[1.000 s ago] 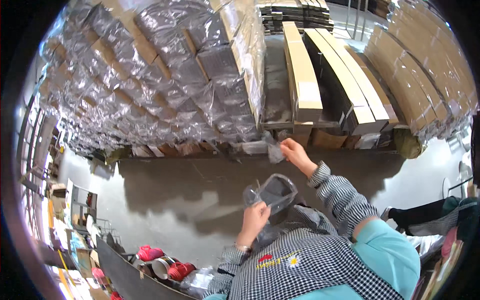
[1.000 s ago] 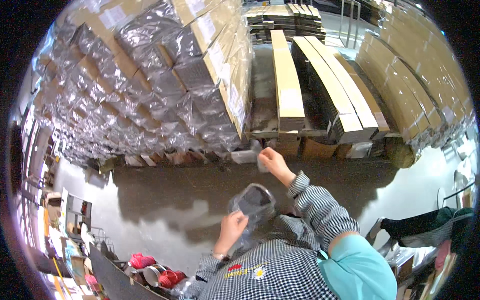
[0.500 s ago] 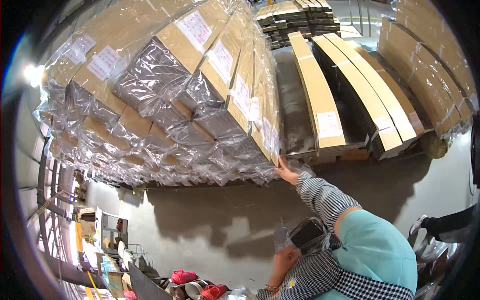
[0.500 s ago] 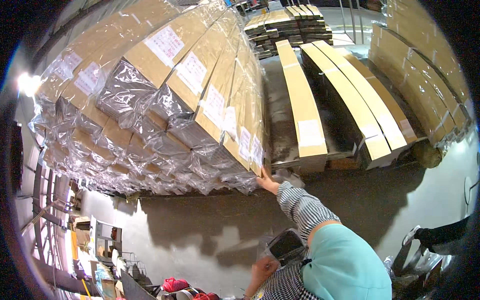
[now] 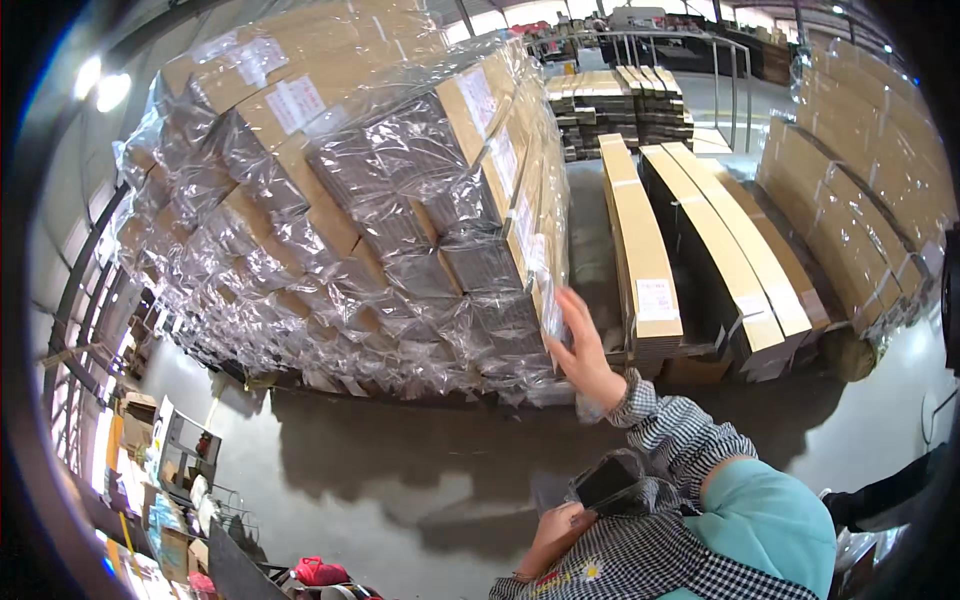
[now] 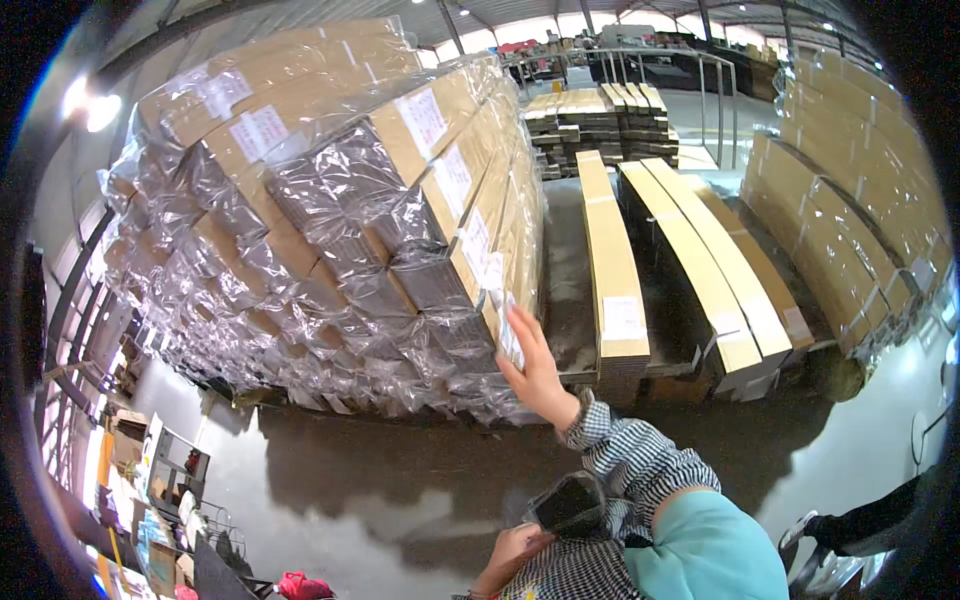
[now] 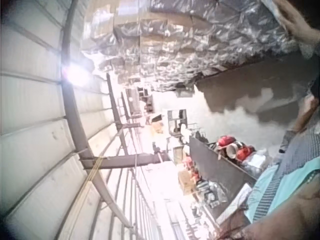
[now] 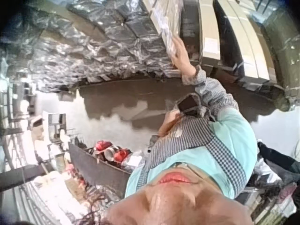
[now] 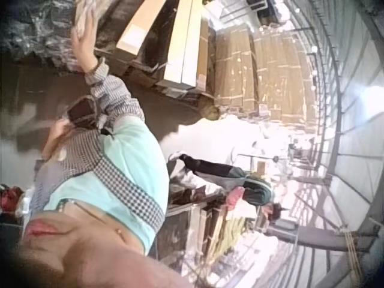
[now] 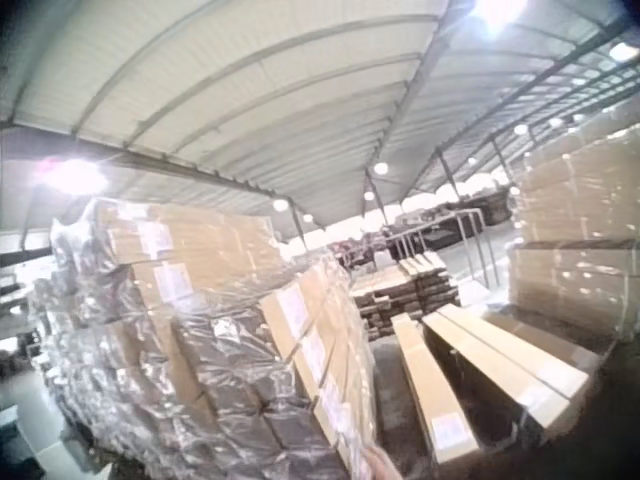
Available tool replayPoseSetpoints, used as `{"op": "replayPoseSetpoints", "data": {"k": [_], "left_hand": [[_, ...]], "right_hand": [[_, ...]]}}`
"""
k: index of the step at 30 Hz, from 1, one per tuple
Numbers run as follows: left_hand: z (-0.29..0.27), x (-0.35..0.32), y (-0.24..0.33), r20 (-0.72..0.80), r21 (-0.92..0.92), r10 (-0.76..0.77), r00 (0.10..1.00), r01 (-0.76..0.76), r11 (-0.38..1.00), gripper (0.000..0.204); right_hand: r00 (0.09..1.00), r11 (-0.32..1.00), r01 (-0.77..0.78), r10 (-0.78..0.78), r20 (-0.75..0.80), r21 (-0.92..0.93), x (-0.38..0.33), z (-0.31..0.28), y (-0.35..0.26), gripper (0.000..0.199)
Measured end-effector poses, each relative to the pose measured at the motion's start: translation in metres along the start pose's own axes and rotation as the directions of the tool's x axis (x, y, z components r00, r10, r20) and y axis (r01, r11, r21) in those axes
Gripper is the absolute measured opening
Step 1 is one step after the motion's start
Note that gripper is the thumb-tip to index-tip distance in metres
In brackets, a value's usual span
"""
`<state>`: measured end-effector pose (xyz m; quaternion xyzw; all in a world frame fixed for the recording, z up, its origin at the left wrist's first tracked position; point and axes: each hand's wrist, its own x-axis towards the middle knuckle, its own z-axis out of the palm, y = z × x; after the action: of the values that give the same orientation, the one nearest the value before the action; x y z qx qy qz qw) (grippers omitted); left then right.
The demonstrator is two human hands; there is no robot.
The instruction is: Placing long rectangular materials into plastic sleeves and stacking them on a table in a manufacturing facility.
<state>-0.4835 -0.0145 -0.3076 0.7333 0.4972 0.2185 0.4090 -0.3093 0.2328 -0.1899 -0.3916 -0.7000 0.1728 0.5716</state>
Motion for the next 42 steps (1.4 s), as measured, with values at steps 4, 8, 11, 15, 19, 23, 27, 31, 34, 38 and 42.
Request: {"op": "replayPoseSetpoints", "data": {"k": [4, 8, 11, 15, 19, 23, 27, 31, 34, 38, 42], "left_hand": [[-0.009, -0.004, 0.014, 0.063, -0.007, -0.095, 0.993, 0.096, 0.995, 0.043], [0.008, -0.004, -0.017, -0.007, -0.044, -0.054, 0.998, 0.054, 0.998, 0.043], [0.013, 0.001, -0.015, -0.089, -0.353, -0.206, 0.975, 0.163, 0.921, 0.042], [-0.067, 0.016, 0.105, -0.198, -0.49, -0.056, 0.979, -0.049, 0.87, 0.035], [-0.123, 0.029, 0.187, -0.267, -0.62, 0.069, 0.961, -0.226, 0.751, 0.026], [-0.159, 0.01, 0.282, -0.501, -0.455, 0.294, 0.814, -0.537, 0.711, 0.039], [-0.176, -0.023, 0.321, -0.682, -0.295, 0.412, 0.604, -0.743, 0.601, 0.042], [-0.18, -0.042, 0.333, -0.618, -0.423, 0.597, 0.512, -0.856, 0.296, 0.034], [-0.199, -0.082, 0.336, -0.549, -0.517, 0.713, 0.437, -0.848, 0.122, 0.064], [-0.229, -0.093, 0.274, -0.714, -0.23, 0.554, 0.428, -0.891, 0.392, 0.086], [-0.24, -0.086, 0.178, -0.711, -0.356, 0.237, 0.662, -0.629, 0.691, 0.034]], "right_hand": [[0.971, 0.976, 0.211, -0.216, -0.106, -0.054, 0.052, -0.006, -0.046, 0.082], [0.961, 0.99, 0.124, -0.136, 0.242, 0.065, 0.06, -0.023, -0.057, 0.077], [0.991, 0.974, -0.054, 0.025, 0.134, 0.218, 0.019, -0.053, -0.062, 0.069], [0.983, 0.927, -0.04, 0.103, -0.151, 0.372, -0.101, -0.083, -0.053, 0.086], [0.974, 0.96, -0.177, 0.14, 0.176, 0.217, -0.227, -0.071, -0.066, 0.133], [0.939, 0.959, -0.256, 0.216, 0.269, 0.123, -0.313, -0.029, -0.055, 0.138], [0.941, 0.946, -0.271, 0.299, 0.159, -0.176, -0.352, -0.003, -0.036, 0.138], [0.948, 0.945, -0.319, 0.318, -0.02, -0.067, -0.345, -0.004, -0.017, 0.132], [0.946, 0.948, -0.296, 0.308, -0.101, 0.116, -0.294, 0.003, -0.047, 0.132], [0.945, 0.924, -0.156, 0.242, -0.221, 0.348, -0.171, -0.069, -0.121, 0.111], [0.919, 0.8, -0.26, 0.377, -0.116, 0.54, -0.007, -0.203, -0.138, 0.095]]}}
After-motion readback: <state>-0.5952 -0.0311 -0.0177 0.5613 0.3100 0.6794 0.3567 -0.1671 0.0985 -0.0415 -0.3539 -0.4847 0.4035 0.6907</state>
